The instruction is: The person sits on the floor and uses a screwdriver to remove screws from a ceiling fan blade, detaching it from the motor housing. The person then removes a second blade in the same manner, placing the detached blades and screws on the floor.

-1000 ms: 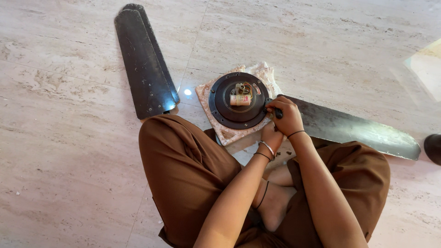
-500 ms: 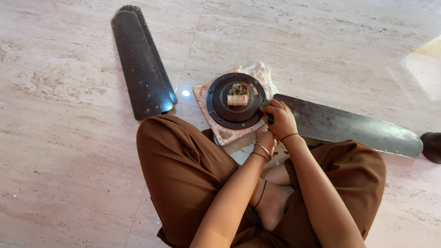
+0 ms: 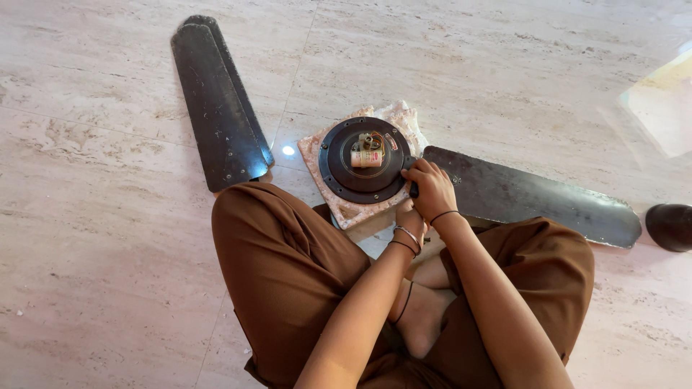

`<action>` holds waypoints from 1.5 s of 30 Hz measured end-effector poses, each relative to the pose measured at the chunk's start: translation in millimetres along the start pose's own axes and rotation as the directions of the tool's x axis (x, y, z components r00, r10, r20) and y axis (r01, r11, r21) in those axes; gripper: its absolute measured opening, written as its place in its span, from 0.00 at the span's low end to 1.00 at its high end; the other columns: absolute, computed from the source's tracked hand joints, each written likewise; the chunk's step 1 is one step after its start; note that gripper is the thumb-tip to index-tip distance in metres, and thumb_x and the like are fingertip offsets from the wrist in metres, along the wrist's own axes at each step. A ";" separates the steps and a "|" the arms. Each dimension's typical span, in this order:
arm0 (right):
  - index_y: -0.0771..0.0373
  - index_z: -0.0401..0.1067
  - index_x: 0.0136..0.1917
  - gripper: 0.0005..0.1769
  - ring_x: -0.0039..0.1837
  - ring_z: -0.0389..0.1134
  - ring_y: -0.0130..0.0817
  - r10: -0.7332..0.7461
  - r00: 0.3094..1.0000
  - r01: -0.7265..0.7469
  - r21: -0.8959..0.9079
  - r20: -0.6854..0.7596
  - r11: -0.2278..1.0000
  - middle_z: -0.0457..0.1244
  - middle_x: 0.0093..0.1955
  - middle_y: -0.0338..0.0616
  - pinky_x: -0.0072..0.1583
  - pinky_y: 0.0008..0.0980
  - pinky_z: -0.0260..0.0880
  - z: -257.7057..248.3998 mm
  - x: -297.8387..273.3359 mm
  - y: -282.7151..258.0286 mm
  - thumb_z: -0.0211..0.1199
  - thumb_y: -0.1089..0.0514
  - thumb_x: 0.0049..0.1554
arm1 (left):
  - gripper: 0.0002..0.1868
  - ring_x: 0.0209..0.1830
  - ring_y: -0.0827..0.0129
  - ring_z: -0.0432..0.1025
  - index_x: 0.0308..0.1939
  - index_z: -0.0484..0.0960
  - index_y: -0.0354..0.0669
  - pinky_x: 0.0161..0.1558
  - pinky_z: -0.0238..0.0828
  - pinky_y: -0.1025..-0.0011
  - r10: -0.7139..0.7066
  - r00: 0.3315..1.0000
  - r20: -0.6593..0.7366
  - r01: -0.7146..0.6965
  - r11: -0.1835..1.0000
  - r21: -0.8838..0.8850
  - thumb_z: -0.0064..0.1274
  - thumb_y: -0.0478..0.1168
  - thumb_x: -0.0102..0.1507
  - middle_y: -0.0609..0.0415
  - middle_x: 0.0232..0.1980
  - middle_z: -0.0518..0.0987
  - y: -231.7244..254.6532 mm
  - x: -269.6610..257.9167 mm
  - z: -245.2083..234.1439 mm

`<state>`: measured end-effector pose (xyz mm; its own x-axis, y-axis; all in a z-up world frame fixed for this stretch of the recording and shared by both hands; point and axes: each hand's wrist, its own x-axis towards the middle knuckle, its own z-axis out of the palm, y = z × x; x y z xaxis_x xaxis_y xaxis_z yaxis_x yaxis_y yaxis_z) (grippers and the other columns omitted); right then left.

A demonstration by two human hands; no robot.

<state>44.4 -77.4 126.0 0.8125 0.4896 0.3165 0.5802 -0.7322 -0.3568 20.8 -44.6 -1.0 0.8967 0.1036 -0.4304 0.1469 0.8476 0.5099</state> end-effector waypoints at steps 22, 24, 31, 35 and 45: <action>0.55 0.80 0.55 0.14 0.62 0.64 0.41 -0.034 0.997 0.033 -0.017 -0.076 0.999 0.65 0.55 0.37 0.63 0.41 0.63 -5.5 -11.6 -3.3 0.64 0.61 0.55 | 0.10 0.37 0.64 0.80 0.49 0.78 0.32 0.40 0.79 0.69 -0.088 0.996 -0.025 0.090 0.892 0.442 0.45 0.34 0.67 0.43 0.42 0.85 92.9 -98.6 -34.2; 0.54 0.79 0.56 0.16 0.62 0.64 0.41 -0.037 0.996 0.035 -0.027 -0.079 0.999 0.65 0.55 0.36 0.63 0.41 0.63 -6.7 -11.8 -5.4 0.62 0.63 0.54 | 0.10 0.37 0.66 0.80 0.50 0.78 0.33 0.40 0.79 0.70 -0.112 0.994 -0.015 0.107 0.888 0.447 0.46 0.35 0.68 0.44 0.42 0.85 92.4 -103.5 -32.3; 0.56 0.78 0.53 0.12 0.57 0.65 0.41 -0.042 0.992 0.026 -0.132 -0.115 0.991 0.65 0.52 0.36 0.58 0.40 0.63 -1.4 -11.7 -17.0 0.63 0.62 0.55 | 0.10 0.37 0.65 0.80 0.48 0.78 0.34 0.38 0.78 0.70 -0.161 0.987 -0.016 0.150 0.876 0.459 0.45 0.34 0.67 0.45 0.41 0.85 74.9 -96.3 -30.7; 0.56 0.77 0.49 0.09 0.57 0.66 0.39 0.001 0.990 -0.018 -0.119 -0.143 0.993 0.65 0.50 0.35 0.58 0.39 0.64 4.3 -6.9 -20.6 0.63 0.61 0.54 | 0.08 0.32 0.65 0.80 0.46 0.78 0.34 0.33 0.77 0.71 -0.134 0.988 -0.081 0.156 0.882 0.444 0.44 0.31 0.66 0.45 0.38 0.84 69.3 -71.1 -28.3; 0.55 0.79 0.46 0.06 0.58 0.66 0.40 0.025 0.986 -0.043 -0.107 -0.166 0.993 0.65 0.51 0.36 0.58 0.41 0.64 5.5 0.5 -19.1 0.64 0.58 0.55 | 0.08 0.25 0.68 0.76 0.42 0.77 0.37 0.26 0.72 0.72 -0.119 0.982 -0.146 0.165 0.919 0.359 0.41 0.29 0.65 0.45 0.33 0.81 67.1 -47.9 -26.5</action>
<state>34.0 -60.5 128.2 0.8060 0.3857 0.4490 0.5351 -0.7989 -0.2744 -23.3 21.1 34.2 0.8020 0.0768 -0.5924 0.4327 0.6090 0.6648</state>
